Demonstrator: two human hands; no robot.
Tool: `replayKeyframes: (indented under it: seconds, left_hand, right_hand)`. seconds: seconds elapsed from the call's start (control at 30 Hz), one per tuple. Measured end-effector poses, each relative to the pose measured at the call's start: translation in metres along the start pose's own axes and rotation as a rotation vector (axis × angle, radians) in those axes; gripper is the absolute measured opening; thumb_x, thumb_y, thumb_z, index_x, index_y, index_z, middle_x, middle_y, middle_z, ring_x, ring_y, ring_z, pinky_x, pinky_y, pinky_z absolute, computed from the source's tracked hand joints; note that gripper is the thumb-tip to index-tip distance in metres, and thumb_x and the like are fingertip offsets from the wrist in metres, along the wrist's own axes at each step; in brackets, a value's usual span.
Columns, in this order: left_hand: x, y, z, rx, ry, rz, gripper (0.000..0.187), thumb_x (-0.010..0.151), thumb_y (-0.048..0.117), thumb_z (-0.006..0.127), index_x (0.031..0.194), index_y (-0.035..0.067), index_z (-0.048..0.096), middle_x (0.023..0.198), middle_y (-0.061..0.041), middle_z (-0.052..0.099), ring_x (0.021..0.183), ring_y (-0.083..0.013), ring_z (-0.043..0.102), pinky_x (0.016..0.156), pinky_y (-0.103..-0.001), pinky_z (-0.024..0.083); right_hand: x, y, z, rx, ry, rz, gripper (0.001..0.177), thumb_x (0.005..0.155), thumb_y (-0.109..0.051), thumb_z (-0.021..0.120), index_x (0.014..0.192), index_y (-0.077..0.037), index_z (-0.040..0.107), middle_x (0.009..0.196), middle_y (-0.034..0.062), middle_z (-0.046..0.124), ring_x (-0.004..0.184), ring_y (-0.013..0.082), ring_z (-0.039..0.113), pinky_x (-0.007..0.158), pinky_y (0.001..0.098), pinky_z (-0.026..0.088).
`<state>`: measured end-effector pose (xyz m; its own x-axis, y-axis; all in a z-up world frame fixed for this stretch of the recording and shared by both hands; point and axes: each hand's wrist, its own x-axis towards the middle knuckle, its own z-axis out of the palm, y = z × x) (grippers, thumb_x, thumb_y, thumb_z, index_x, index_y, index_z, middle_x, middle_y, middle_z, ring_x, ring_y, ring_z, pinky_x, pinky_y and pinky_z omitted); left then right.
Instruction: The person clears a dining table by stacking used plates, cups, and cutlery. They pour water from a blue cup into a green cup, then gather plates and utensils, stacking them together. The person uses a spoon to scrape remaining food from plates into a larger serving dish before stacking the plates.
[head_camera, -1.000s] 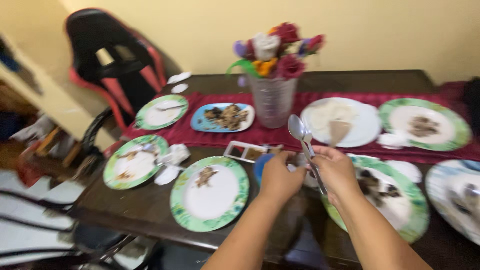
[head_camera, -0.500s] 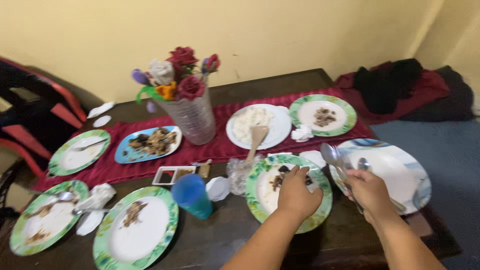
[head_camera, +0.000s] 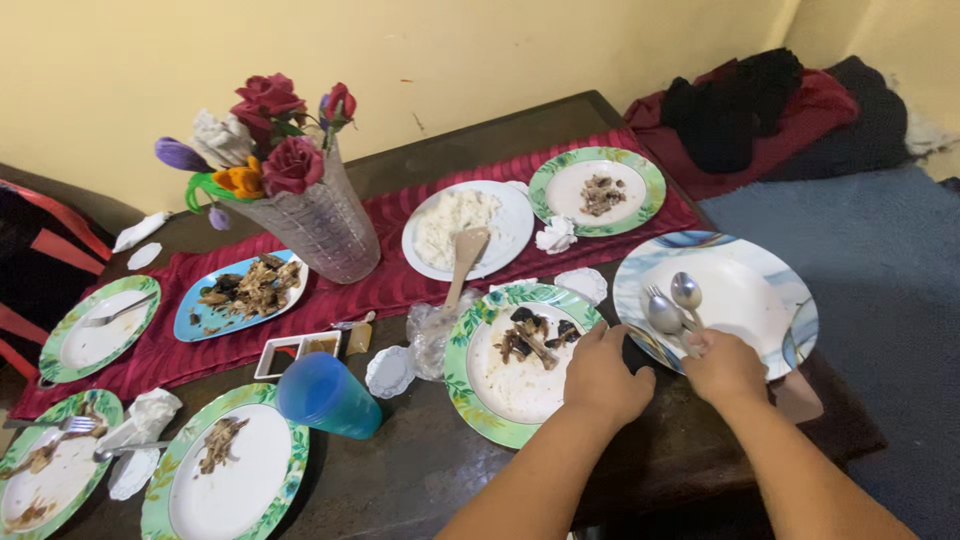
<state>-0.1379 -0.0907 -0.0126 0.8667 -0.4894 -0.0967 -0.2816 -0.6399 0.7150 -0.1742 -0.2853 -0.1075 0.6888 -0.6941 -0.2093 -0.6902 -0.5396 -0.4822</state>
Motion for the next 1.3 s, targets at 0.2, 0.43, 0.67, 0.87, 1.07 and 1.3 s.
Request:
replayKeyframes:
  seconds: [0.2,0.43,0.67,0.87,1.07,1.3]
  left_hand:
    - [0.0,0.004,0.01,0.027,-0.021,0.0,0.072,0.078,0.025,0.077,0.144,0.008,0.053,0.157,-0.021,0.039,0.145,-0.0352,0.039,0.116,-0.043,0.036]
    - [-0.002,0.008,0.014,0.03,0.002,0.032,0.071,0.077,0.024,0.077,0.142,0.007,0.055,0.156,-0.022,0.041,0.145,-0.0359,0.039,0.116,-0.043,0.035]
    - [-0.009,0.013,0.007,0.015,-0.011,0.008,0.07,0.078,0.024,0.076,0.143,0.008,0.055,0.157,-0.021,0.039,0.146,-0.0353,0.036,0.117,-0.044,0.033]
    - [-0.015,-0.002,-0.007,0.0,0.041,-0.007,0.069,0.078,0.025,0.077,0.142,0.009,0.055,0.157,-0.021,0.039,0.146,-0.0356,0.035,0.117,-0.043,0.033]
    - [-0.022,-0.04,-0.029,-0.031,0.164,-0.026,0.066,0.077,0.024,0.075,0.139,0.008,0.059,0.156,-0.022,0.042,0.145,-0.0366,0.038,0.117,-0.042,0.035]
    - [-0.046,-0.075,-0.092,0.031,0.33,-0.008,0.065,0.075,0.023,0.077,0.135,0.003,0.06,0.152,-0.027,0.044,0.142,-0.0412,0.04,0.116,-0.046,0.033]
  right_hand:
    - [-0.018,-0.003,-0.01,-0.004,0.018,0.026,0.044,0.084,-0.016,0.073,0.129,-0.021,0.074,0.115,0.0168,0.075,0.105,0.037,0.073,0.096,0.0463,0.057]
    - [-0.027,-0.004,-0.017,-0.14,0.099,-0.041,0.038,0.085,-0.021,0.073,0.123,-0.021,0.077,0.108,0.0152,0.077,0.103,0.0357,0.073,0.097,0.0449,0.056]
    - [-0.039,-0.016,-0.026,0.093,0.171,-0.008,0.024,0.091,-0.013,0.066,0.111,-0.015,0.079,0.105,0.0145,0.078,0.096,0.0346,0.075,0.087,0.0455,0.059]
    - [-0.047,-0.028,-0.019,0.073,0.255,-0.226,0.024,0.089,-0.015,0.068,0.112,-0.012,0.077,0.111,0.0147,0.074,0.1,0.0361,0.072,0.091,0.0466,0.056]
    - [-0.054,-0.072,0.001,0.129,0.297,-0.555,0.046,0.079,-0.019,0.073,0.124,-0.007,0.07,0.133,0.0198,0.064,0.123,0.0392,0.059,0.105,0.0464,0.046]
    - [-0.089,-0.164,0.01,0.207,0.231,-0.747,0.056,0.075,-0.022,0.077,0.129,-0.009,0.067,0.149,0.0254,0.053,0.133,0.043,0.051,0.109,0.0462,0.042]
